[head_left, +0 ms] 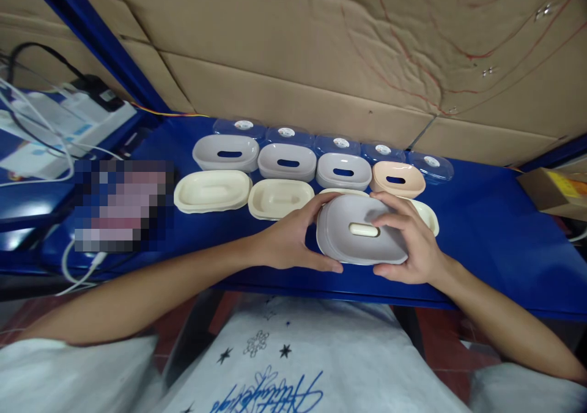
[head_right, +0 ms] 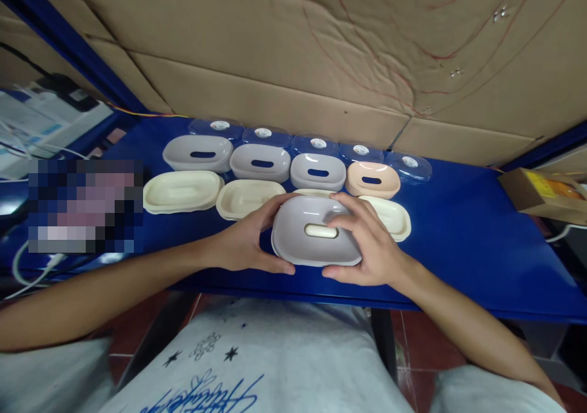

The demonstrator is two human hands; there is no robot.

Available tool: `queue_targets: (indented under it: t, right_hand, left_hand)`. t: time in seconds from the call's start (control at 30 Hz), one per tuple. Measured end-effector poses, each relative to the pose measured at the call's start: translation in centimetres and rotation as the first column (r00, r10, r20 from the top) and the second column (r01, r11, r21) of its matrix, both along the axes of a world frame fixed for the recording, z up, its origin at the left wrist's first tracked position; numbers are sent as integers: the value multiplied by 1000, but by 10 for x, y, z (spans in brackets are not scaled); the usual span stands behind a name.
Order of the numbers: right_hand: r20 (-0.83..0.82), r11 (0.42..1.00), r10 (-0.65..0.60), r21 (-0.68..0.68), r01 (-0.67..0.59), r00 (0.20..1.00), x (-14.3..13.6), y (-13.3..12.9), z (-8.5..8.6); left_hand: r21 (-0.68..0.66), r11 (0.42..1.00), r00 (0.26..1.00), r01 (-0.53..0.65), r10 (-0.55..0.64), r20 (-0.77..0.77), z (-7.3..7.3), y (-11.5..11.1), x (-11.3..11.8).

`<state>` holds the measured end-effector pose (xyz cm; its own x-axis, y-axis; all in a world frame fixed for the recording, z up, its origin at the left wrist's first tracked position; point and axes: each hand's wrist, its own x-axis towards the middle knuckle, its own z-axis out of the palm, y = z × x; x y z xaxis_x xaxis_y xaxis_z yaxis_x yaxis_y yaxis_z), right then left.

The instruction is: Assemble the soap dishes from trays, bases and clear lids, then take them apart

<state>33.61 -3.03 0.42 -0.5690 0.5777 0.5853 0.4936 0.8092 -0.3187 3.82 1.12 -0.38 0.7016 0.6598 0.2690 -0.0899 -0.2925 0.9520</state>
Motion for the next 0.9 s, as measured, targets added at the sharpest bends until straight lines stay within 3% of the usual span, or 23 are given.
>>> queue_targets:
  t: [0.2,0.4,0.53,0.6,0.67,0.77,0.83,0.9]
  right_hand:
    - [-29,999,-24,-32,23,999,-2,-3,1]
    - [-165,984,-95,-162,68,982,2,-6,8]
    - [-177,980,-184,-111,166,967,17,9,19]
    - [-198,957,-290,-60,283,936,38,26,25]
    - [-217,880,-473,-72,470,854,68,44,33]
    - [-29,673,-727,-227,704,686,116,59,47]
    - [101,590,-760,-304,748,642,142,59,56]
    - [186,545,-751,-367,754,633,160,53,62]
  left_hand:
    - [-11,1000,1000,3,-3,-30,-1,0,-1]
    - [49,998,993,-26,31,-116,-3,-3,-3]
    - [66,996,976,61,-45,-213,-1,-7,-4]
    - [65,990,956,128,-105,-275,0,-9,-5]
    - [60,982,943,180,-155,-296,0,-10,-6]
    - [62,975,934,215,-186,-306,0,-11,-7]
    - [70,972,930,224,-192,-314,0,-11,-8]
    - [75,971,927,228,-193,-321,0,-10,-8]
